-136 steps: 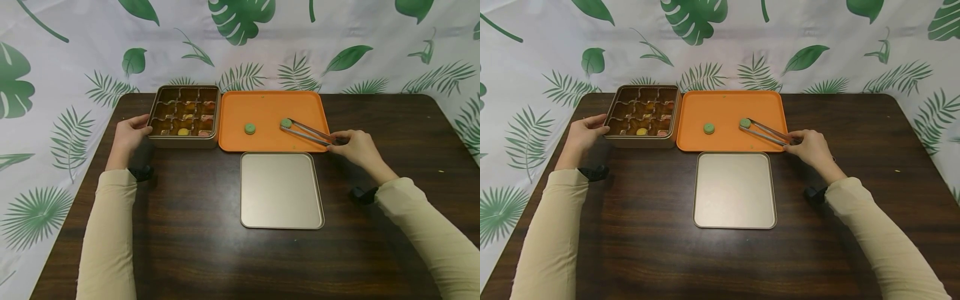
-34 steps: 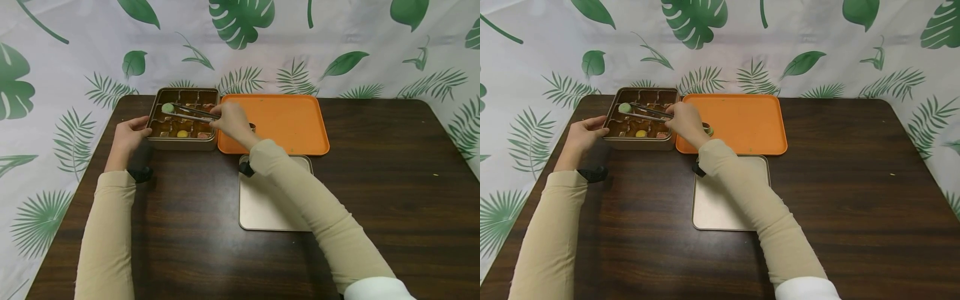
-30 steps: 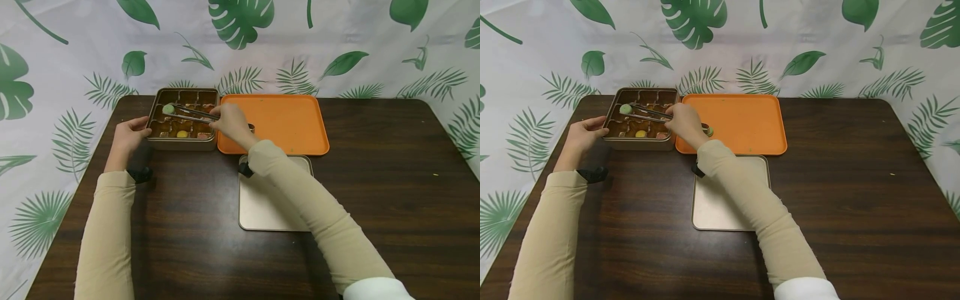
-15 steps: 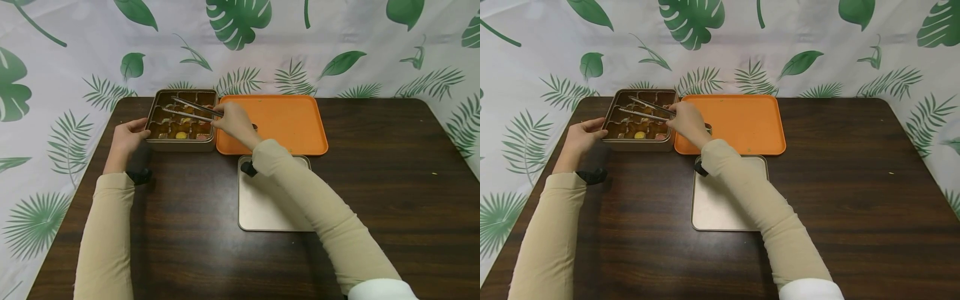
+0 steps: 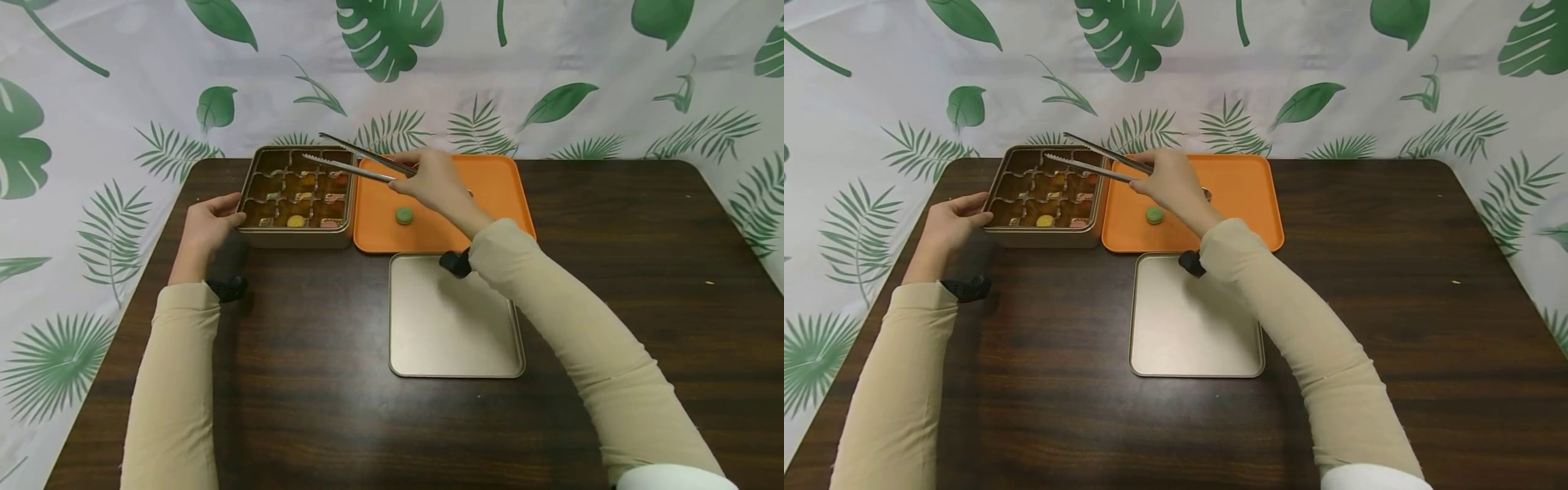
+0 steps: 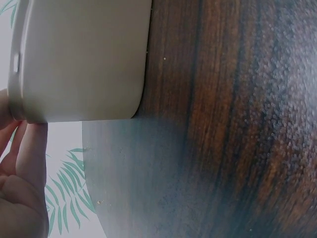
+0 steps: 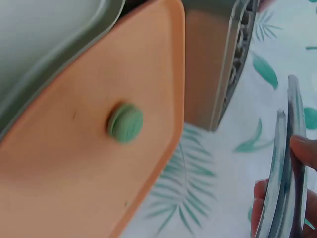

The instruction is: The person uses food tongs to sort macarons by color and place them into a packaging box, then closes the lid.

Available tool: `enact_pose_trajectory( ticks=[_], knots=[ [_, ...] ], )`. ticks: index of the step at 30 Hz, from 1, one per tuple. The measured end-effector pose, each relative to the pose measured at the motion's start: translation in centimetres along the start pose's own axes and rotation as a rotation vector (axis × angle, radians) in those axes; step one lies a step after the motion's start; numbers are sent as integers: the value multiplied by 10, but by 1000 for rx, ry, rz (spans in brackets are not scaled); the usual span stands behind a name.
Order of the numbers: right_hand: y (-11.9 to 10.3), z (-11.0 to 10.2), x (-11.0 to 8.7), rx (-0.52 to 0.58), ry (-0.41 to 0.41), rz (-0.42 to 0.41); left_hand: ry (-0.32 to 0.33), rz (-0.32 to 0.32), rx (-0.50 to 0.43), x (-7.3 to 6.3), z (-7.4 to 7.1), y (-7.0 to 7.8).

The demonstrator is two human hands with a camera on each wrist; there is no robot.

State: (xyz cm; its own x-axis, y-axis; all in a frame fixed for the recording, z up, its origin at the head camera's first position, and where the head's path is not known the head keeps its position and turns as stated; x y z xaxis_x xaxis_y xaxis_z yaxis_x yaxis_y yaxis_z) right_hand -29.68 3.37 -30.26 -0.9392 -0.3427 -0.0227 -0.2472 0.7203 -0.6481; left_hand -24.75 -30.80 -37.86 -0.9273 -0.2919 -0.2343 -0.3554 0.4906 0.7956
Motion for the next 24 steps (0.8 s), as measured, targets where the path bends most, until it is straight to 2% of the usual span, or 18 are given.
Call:
enact_pose_trajectory(
  ticks=[10,17,24],
  knots=[
    [38,-32,-27,-15,9,1,11,-6,-5,-1,0,0],
    [65,-36,-42,-25,-13,17,19,-12,-2,-1,0,0],
    [84,-34,-54,-71,-70,19,18,-7,7,1,1,1]
  ],
)
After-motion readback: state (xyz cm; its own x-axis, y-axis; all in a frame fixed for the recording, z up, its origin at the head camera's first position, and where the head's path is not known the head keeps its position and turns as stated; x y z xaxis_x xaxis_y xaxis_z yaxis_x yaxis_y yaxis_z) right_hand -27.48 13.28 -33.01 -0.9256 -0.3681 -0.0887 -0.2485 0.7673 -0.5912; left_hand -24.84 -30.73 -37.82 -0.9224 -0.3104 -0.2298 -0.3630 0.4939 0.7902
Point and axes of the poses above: each hand's wrist, its own x-axis towards the middle knuckle, its own z-axis out of the palm, y = z × x, the point moved 6 cm from there along x, towards the middle knuckle, and after that the axes turned 3 degrees about -z, right-handed, at the moved point
